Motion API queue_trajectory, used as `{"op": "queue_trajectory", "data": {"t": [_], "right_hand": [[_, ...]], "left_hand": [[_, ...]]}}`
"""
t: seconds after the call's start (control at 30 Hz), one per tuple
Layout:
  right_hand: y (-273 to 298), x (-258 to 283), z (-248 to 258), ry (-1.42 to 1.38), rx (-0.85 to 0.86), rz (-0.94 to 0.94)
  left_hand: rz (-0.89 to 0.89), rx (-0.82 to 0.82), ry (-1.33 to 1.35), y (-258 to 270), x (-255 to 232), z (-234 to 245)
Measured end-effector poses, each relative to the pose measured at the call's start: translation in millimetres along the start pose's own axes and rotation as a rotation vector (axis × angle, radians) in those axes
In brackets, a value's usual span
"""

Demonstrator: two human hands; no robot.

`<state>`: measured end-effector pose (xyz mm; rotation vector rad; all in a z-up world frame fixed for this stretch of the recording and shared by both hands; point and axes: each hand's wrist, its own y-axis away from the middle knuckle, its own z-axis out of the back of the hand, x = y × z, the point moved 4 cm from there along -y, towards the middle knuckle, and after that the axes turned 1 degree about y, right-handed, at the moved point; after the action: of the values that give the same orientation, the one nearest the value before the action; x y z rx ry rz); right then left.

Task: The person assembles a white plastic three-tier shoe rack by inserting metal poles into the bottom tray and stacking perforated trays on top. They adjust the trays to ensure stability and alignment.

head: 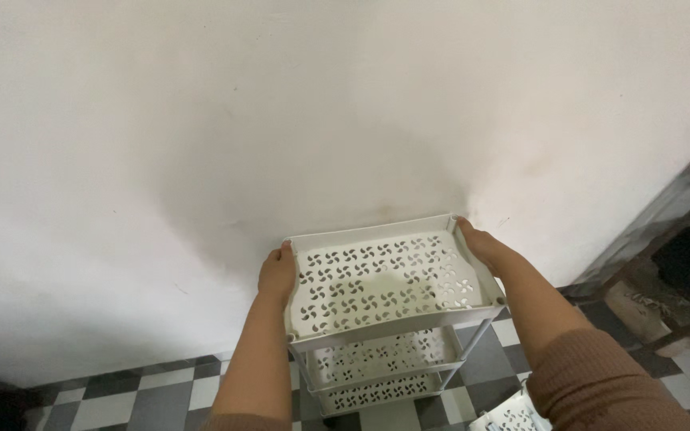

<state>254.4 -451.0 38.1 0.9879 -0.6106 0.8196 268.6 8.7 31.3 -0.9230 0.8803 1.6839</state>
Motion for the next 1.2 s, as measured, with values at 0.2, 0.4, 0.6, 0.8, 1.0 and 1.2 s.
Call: {"op": "queue_trajectory", "data": {"t": [0.2, 0.4, 0.6, 0.8, 1.0, 1.2], "right_hand": [[-23, -3, 5, 0.306, -0.123, 0.091], [-2, -2, 10, 0.248, -0.163, 0.111], [85, -40, 26, 0.084, -0.116, 0.151], [122, -73, 6, 0.032, -0.189, 0.169], [117, -73, 1, 0.105, -0.333, 0.317], [128, -76, 0, 0.183, -0.372, 0.317]], "left_hand": [[0.013, -0.006, 0.02, -3, 2, -2], [0.131, 0.053, 0.11, 19, -9, 12], [0.252, 0.194, 0.095, 73, 7, 53], [0.173, 0.196, 0.03, 113, 33, 26], [0.101, 0.111, -0.228, 108, 37, 15], [0.076, 0.095, -0.236, 109, 41, 13]]}}
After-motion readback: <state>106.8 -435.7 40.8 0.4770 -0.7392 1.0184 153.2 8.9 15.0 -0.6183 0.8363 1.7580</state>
